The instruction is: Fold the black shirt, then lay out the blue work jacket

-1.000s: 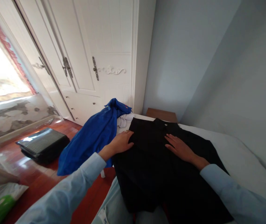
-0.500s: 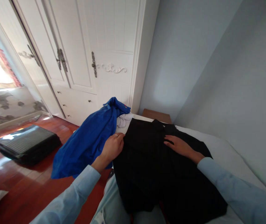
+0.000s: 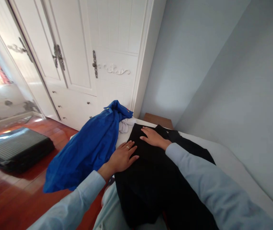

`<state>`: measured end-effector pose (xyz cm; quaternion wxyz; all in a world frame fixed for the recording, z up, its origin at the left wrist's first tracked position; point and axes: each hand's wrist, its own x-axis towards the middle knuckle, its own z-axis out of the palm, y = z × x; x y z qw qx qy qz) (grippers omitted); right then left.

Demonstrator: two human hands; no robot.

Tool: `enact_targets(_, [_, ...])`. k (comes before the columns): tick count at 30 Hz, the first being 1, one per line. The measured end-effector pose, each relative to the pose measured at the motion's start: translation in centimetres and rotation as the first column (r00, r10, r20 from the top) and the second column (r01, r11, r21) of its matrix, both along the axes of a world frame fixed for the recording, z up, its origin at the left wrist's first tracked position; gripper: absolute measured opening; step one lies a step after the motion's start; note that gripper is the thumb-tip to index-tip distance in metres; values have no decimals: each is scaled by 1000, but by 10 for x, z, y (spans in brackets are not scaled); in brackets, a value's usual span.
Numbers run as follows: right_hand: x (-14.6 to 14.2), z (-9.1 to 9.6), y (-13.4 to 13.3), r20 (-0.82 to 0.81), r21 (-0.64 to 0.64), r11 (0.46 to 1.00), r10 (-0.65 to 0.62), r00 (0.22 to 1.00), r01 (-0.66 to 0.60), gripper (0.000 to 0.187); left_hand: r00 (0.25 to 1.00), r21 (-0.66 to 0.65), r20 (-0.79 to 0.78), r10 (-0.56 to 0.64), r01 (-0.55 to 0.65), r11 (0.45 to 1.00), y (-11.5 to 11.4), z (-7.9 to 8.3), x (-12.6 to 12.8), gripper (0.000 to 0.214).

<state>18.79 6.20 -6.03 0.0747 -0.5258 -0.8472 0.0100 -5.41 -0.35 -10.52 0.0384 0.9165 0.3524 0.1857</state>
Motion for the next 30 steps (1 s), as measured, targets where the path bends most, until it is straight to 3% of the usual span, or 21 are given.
enact_targets(4, [-27, -7, 26, -10, 13, 996, 84, 996, -84, 61, 1000, 41, 9, 7, -7, 999, -2, 1, 3, 58])
enact_targets(8, [-43, -23, 41, 1, -65, 998, 12, 1000, -12, 62, 999, 70, -44, 10, -6, 997, -5, 0, 3, 62])
enact_targets(13, [-41, -40, 45, -13, -100, 994, -37, 999, 35, 64, 998, 131, -30, 47, -43, 990, -18, -8, -5, 64])
enact_targets(20, [-42, -35, 40, -22, -93, 995, -45, 999, 43, 65, 995, 117, 11, 97, -97, 988, -29, -13, -11, 64])
enact_targets(25, [-48, -29, 29, -96, 26, 999, -31, 995, 34, 66, 989, 27, -47, 142, -141, 990, -25, 3, -3, 61])
enact_targets(30, [-36, -21, -13, -276, 189, 981, 100, 956, -48, 63, 965, -38, -170, 201, -210, 977, -22, 35, 12, 52])
